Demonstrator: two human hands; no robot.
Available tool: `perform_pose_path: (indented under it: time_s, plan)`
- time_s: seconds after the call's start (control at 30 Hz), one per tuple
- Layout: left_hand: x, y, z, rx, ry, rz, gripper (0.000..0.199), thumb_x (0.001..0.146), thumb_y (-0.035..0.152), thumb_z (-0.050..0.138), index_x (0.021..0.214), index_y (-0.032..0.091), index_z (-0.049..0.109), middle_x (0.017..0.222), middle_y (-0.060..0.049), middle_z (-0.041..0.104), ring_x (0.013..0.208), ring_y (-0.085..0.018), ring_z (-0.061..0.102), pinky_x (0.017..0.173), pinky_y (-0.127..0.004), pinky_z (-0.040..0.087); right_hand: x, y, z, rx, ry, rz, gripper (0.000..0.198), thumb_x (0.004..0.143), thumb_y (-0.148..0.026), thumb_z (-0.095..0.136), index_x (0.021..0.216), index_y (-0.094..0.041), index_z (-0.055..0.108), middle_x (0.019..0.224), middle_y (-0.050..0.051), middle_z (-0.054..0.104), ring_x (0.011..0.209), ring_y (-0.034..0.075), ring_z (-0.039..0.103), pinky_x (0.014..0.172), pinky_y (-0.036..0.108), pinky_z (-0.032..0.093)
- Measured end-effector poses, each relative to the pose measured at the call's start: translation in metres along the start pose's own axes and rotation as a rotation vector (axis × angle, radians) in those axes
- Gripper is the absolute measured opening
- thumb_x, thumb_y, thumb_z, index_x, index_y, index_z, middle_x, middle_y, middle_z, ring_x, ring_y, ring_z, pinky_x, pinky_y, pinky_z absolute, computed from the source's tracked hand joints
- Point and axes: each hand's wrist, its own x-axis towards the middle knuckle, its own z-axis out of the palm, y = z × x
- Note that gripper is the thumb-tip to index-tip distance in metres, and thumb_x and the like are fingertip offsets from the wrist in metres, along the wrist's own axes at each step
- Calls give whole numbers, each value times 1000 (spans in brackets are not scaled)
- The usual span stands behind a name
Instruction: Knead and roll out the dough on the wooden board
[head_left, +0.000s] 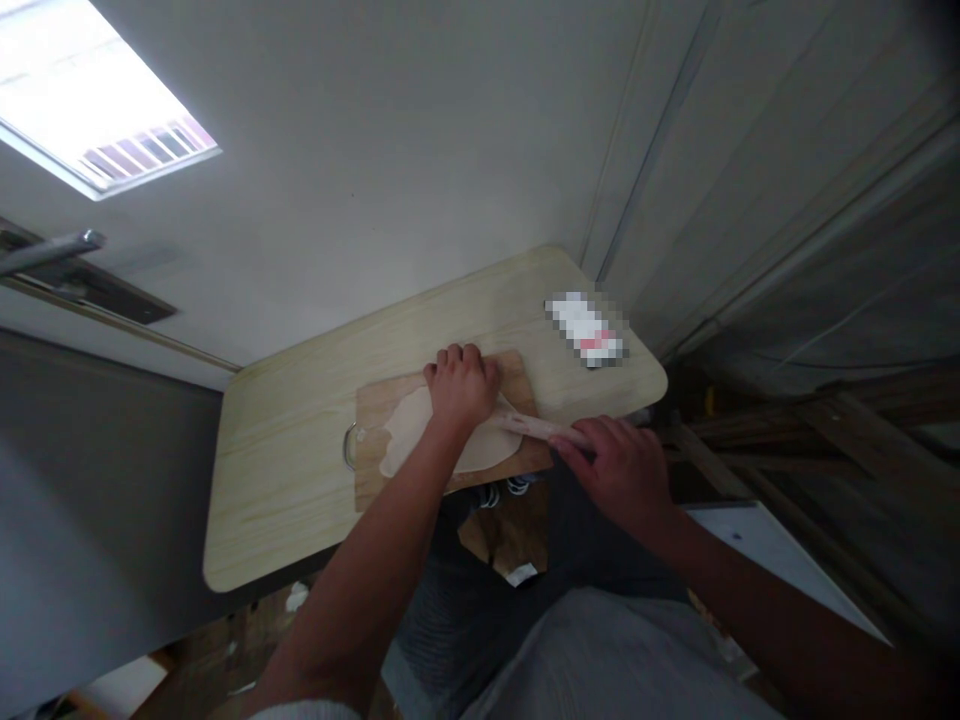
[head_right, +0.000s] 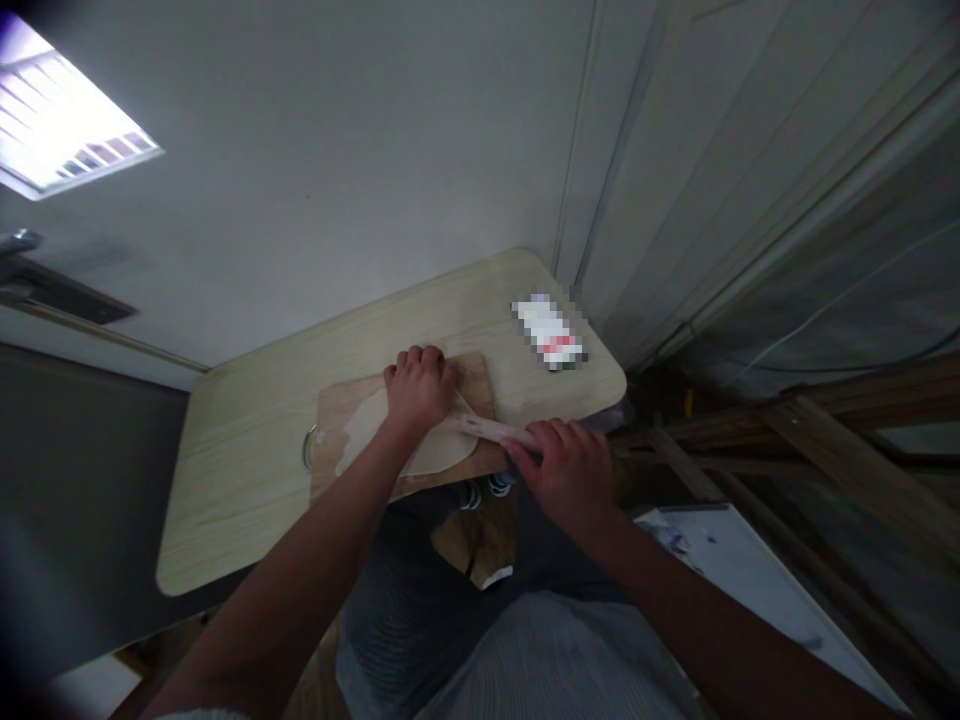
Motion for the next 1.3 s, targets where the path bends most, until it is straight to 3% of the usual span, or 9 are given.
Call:
perform_pose_path:
  time_s: [0.4, 0.97, 1.3]
  plan:
    - [5, 2, 4, 32, 33, 3, 38, 99, 42, 29, 104, 20, 60, 111, -13, 62, 110, -30, 52, 89, -45, 41, 12, 18, 19, -38, 99, -73, 54, 95, -65, 40, 71, -20, 59, 67, 5, 63, 67, 19, 56, 66, 32, 27]
    - [21, 6, 5, 25, -11, -24, 44, 100, 47, 27, 108, 19, 61, 115, -14, 64, 114, -29, 53, 90, -44, 42, 26, 24, 17, 126, 78, -15, 58, 93, -69, 40, 71, -19, 60, 65, 4, 62, 61, 16, 55, 60, 28, 28]
    - [26, 8, 4, -9, -5, -8, 47, 101, 44, 24, 103, 20, 64, 111, -13, 66, 110, -28, 56, 90, -44, 42, 31, 31, 21, 171, 54, -31, 60, 84, -76, 48, 73, -20, 64, 64, 4, 63, 60, 17, 56, 59, 28, 30]
